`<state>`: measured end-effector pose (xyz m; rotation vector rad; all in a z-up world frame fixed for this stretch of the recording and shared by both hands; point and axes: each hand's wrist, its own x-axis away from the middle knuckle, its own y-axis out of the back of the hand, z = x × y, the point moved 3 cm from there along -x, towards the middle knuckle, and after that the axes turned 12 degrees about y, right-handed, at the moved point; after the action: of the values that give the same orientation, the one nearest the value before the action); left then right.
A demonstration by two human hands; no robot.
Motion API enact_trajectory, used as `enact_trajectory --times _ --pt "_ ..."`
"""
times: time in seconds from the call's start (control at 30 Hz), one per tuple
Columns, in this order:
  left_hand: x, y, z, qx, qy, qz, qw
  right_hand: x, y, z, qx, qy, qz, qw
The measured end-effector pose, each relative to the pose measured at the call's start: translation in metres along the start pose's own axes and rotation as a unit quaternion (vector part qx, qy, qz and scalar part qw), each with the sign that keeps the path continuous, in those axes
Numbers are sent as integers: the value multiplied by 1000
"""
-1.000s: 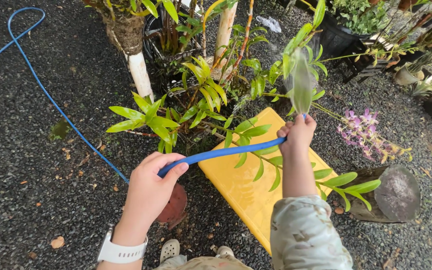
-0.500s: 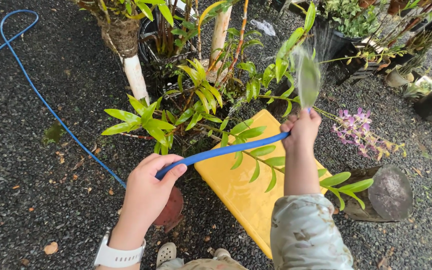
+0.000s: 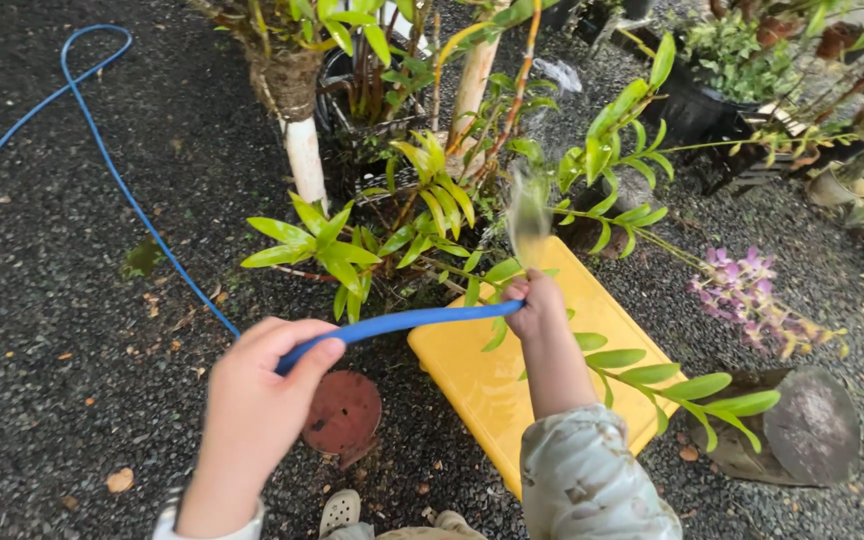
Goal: Watering various potted plants and garden beds using a garden hose
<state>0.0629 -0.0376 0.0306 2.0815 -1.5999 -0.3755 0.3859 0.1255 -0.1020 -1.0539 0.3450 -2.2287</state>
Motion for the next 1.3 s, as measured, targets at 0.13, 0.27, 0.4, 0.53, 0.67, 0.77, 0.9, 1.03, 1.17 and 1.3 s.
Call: enact_trajectory --times 0.13,0.27,0.4,0.53,0.67,0.77,0.9,1.03,1.17,1.3 --pt "7 31 4 2 -12 -54 998 29 -24 -20 -1 -53 67 996" --pt "13 43 10 -20 -13 -69 997 18 -16 -67 9 -93 76 993" --pt "13 37 13 -30 40 -43 998 11 13 -104 -7 -141 -58 988" --pt "11 40 27 -53 62 -17 996 -25 22 -127 -42 -208 20 977" --pt "7 50 29 -58 80 17 995 -4 12 -121 2 -229 120 966" --pt "-3 45 45 -50 64 44 996 9 26 -134 29 -244 66 967" --pt "-17 41 55 -95 72 105 987 -10 66 -171 -34 -286 -5 958" --pt "-36 43 56 -170 163 205 950 -45 100 -198 -89 -293 -38 951" --pt "-64 41 72 -201 159 264 930 -72 138 -218 -134 -328 -1 935" --pt "-88 24 82 -290 110 283 908 -75 197 -251 -182 -284 47 940"
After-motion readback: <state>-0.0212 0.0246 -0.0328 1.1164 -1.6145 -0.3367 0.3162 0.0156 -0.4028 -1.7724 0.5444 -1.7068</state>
